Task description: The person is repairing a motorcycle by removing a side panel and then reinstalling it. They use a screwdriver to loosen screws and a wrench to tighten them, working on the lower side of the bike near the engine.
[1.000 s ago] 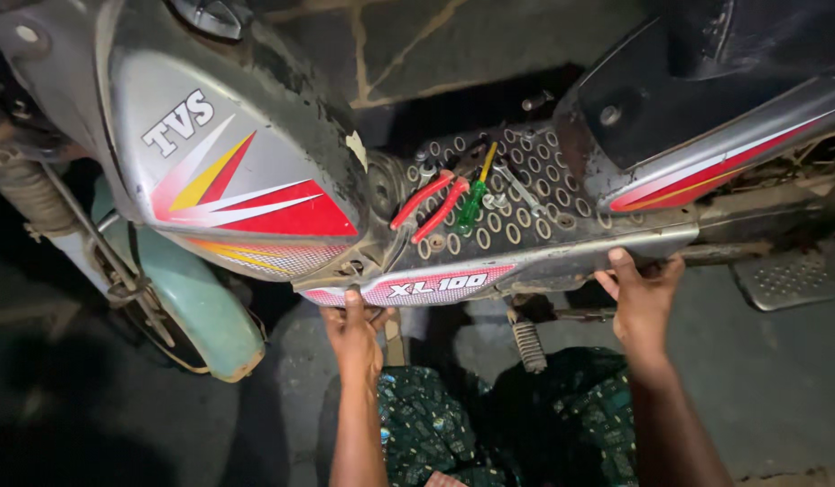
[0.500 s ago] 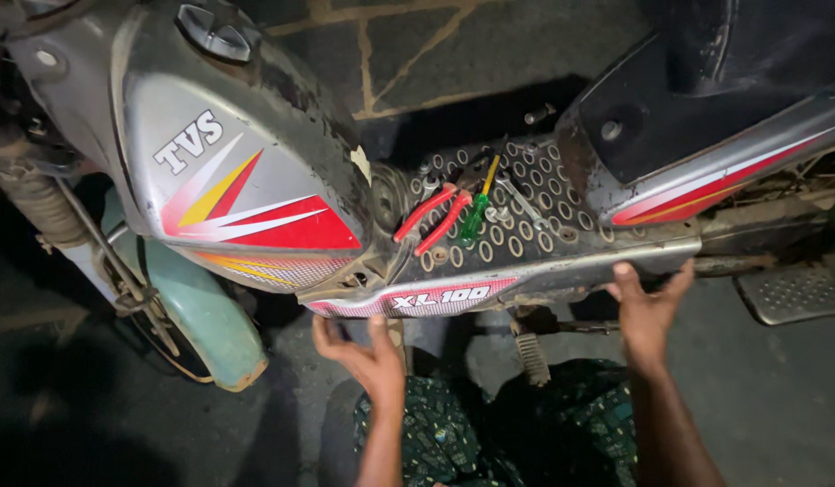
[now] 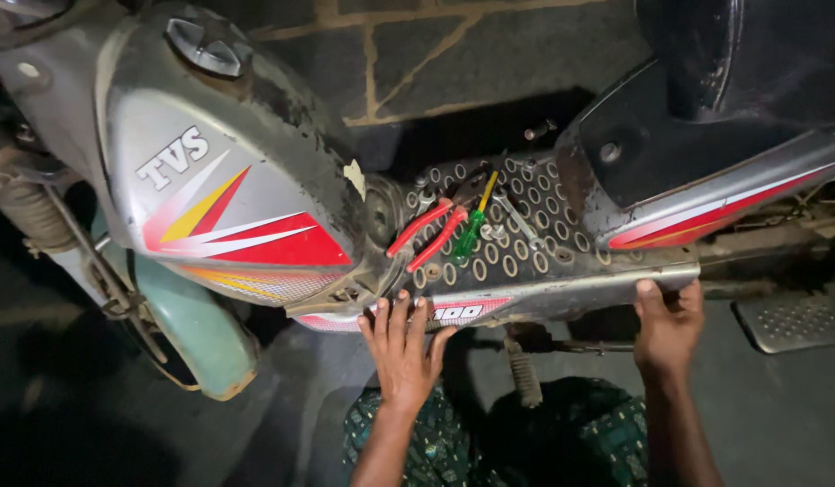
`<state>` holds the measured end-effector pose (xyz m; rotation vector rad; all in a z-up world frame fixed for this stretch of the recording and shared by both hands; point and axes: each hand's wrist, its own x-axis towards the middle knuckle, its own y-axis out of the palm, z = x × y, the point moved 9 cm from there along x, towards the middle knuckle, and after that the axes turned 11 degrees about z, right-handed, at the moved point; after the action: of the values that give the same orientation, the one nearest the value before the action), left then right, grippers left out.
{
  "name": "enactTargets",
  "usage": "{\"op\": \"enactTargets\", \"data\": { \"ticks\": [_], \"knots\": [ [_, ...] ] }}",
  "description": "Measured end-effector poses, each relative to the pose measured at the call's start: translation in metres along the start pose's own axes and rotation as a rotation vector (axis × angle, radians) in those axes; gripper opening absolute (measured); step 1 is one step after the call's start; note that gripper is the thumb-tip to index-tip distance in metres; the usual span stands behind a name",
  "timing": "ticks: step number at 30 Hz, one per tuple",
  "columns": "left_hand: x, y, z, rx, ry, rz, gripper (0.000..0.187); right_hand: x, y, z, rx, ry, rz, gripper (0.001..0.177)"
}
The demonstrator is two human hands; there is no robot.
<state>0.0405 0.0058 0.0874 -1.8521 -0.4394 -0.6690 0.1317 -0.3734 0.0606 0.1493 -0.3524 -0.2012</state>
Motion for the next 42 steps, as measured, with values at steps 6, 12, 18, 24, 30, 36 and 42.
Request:
{"op": "enactTargets", "data": {
  "ticks": [6, 12, 18, 24, 30, 36, 42],
  "knots": [
    [-0.001, 0.026, 0.004, 0.063, -0.001, 0.020, 0.087, 0.010, -0.012, -0.010, -0.139, 0.090, 0.007, 0.037],
    [-0.010, 0.040, 0.011, 0.102, 0.015, 0.022, 0.087, 0.015, -0.006, -0.015, 0.019, 0.033, 0.038, 0.050],
    [-0.023, 0.060, 0.032, 0.160, 0.045, 0.099, 0.075, -0.001, -0.007, -0.013, 0.075, 0.055, -0.007, 0.057],
    [-0.029, 0.069, 0.034, 0.172, 0.073, 0.001, 0.067, 0.005, -0.004, -0.016, 0.071, 0.189, -0.042, 0.061],
    [-0.030, 0.069, 0.033, 0.169, 0.047, 0.017, 0.060, 0.013, 0.005, -0.006, -0.034, 0.101, 0.009, 0.063],
    [-0.021, 0.060, 0.025, 0.172, 0.020, 0.033, 0.062, -0.009, 0.013, 0.026, -0.236, -0.066, -0.219, 0.072],
    [-0.006, 0.035, 0.010, 0.102, 0.002, 0.047, 0.078, -0.030, 0.119, 0.101, -0.733, -0.533, 0.074, 0.023]
  ]
}}
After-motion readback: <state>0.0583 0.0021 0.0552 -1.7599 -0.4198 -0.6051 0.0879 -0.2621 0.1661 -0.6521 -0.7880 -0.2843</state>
